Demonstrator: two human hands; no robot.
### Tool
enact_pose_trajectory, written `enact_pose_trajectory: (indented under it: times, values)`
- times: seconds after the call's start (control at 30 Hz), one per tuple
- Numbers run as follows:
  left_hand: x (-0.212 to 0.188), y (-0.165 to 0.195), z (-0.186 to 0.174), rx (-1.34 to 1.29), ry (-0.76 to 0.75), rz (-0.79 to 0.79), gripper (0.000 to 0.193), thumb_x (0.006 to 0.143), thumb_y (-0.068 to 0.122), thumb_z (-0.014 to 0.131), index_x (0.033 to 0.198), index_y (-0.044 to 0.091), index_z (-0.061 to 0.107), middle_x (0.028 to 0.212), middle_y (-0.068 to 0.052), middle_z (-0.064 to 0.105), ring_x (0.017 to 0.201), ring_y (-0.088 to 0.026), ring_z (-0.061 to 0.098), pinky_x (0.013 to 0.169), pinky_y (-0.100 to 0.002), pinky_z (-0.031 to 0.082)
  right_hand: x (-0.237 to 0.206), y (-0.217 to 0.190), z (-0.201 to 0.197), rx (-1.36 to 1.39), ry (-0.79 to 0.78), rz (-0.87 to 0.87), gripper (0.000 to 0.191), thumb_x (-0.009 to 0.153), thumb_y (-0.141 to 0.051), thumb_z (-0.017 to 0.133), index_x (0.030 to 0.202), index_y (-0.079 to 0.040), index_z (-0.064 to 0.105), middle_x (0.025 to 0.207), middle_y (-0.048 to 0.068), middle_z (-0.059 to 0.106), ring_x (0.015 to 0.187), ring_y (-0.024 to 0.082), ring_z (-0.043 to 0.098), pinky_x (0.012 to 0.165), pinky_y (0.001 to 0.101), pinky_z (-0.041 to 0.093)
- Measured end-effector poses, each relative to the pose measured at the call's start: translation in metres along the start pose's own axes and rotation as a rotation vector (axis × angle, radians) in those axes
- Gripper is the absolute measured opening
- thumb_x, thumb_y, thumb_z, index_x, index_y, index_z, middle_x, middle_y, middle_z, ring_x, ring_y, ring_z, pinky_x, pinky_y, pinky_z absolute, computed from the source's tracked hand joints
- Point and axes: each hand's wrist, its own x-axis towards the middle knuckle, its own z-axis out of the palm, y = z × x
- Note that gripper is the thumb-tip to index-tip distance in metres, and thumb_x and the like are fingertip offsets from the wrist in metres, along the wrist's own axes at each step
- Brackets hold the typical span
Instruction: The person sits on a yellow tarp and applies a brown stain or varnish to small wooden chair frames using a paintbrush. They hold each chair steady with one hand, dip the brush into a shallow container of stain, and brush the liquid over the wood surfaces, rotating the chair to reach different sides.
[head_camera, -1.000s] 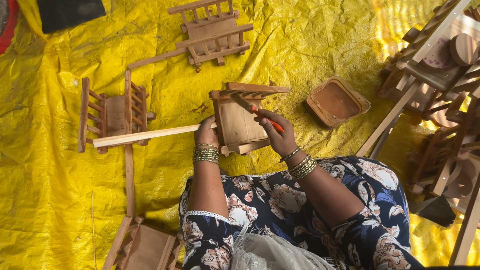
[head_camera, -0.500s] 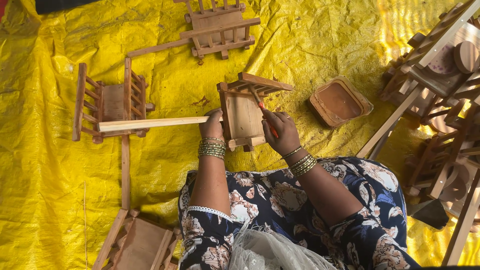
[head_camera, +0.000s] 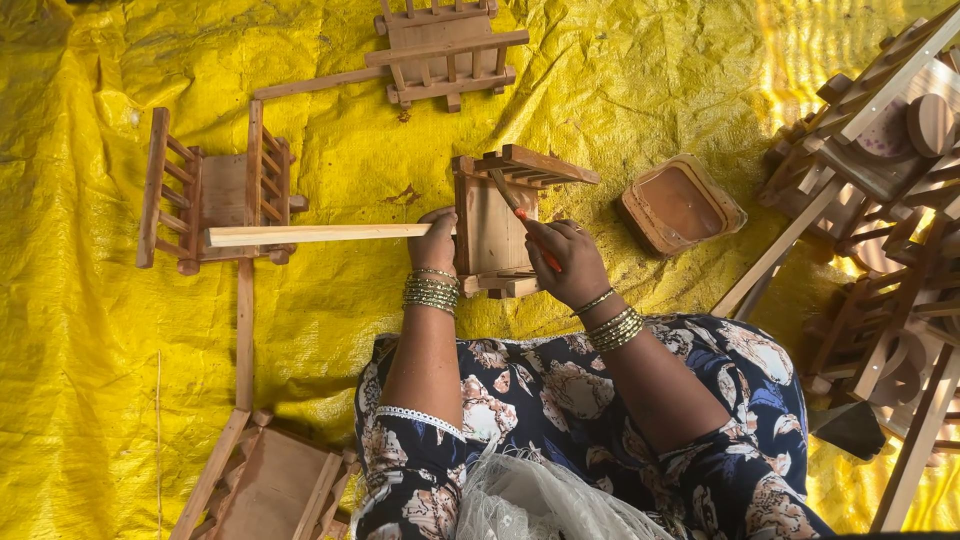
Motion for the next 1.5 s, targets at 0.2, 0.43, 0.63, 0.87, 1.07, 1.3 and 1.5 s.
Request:
enact_pose_trajectory:
  times: [0.2,0.43,0.63,0.87,1.07,1.3,1.5]
  values:
    - [0.0,0.0,0.002,0.074,0.004,-0.024,0.02,0.089,0.014,0.068,0.102,0.004,0.078,0.089,-0.005,0.07,0.079,-0.015,0.061,0.073,-0.031,0.051,-0.008,-0.014,-0.025,0.044,0.12,-0.126,0.029,0.094,-0.009,0.066,0.122,-0.006,0.067,0.104,0.011,0.074,0.1,0.03,0.069,0.087,0.0402,0.054]
    - [-0.002,0.0,0.002,0.089,-0.026,0.042,0.022,0.086,0.015,0.069,0.103,0.003,0.077,0.087,-0.002,0.07,0.076,-0.012,0.061,0.07,-0.03,0.051,-0.002,-0.025,-0.015,-0.075,0.054,-0.129,0.032,0.092,-0.011,0.071,0.123,-0.007,0.068,0.103,0.01,0.074,0.093,0.027,0.069,0.085,0.0424,0.053]
    - [-0.002,-0.001,0.0,0.067,-0.079,-0.009,0.022,0.088,0.014,0.067,0.103,0.003,0.078,0.081,-0.002,0.066,0.068,-0.011,0.055,0.061,-0.028,0.046,-0.022,-0.03,-0.018,-0.13,0.236,-0.077,0.034,0.093,-0.007,0.069,0.127,-0.004,0.066,0.106,0.011,0.074,0.092,0.027,0.069,0.085,0.0413,0.05]
    - [-0.007,-0.001,0.001,0.084,-0.067,0.027,0.02,0.087,0.014,0.068,0.101,0.004,0.078,0.081,0.0,0.067,0.068,-0.01,0.055,0.062,-0.027,0.048,-0.022,-0.047,-0.01,-0.098,0.189,-0.026,0.033,0.092,-0.008,0.068,0.126,-0.004,0.066,0.103,0.011,0.073,0.091,0.03,0.069,0.085,0.0428,0.051]
    - [-0.009,0.002,0.0,0.089,-0.098,0.044,0.019,0.088,0.013,0.067,0.1,0.004,0.078,0.084,-0.001,0.068,0.074,-0.011,0.059,0.068,-0.027,0.05,-0.011,-0.045,-0.017,-0.044,0.148,-0.034,0.03,0.093,-0.01,0.069,0.123,-0.004,0.067,0.1,0.011,0.073,0.09,0.029,0.07,0.085,0.0422,0.052]
    - [-0.004,0.001,-0.002,0.05,-0.089,-0.001,0.02,0.087,0.013,0.068,0.101,0.003,0.078,0.085,-0.001,0.068,0.073,-0.012,0.057,0.067,-0.028,0.048,-0.036,-0.047,-0.031,-0.097,0.258,0.018,0.033,0.094,-0.007,0.067,0.126,-0.003,0.067,0.102,0.011,0.075,0.088,0.028,0.068,0.083,0.0412,0.05]
    - [-0.012,0.001,-0.001,0.077,-0.134,0.026,0.019,0.088,0.014,0.067,0.101,0.004,0.078,0.084,-0.002,0.068,0.075,-0.012,0.059,0.069,-0.029,0.049,-0.023,-0.049,-0.018,-0.053,0.178,0.017,0.033,0.094,-0.009,0.068,0.126,-0.004,0.067,0.104,0.009,0.075,0.094,0.029,0.07,0.084,0.0421,0.05]
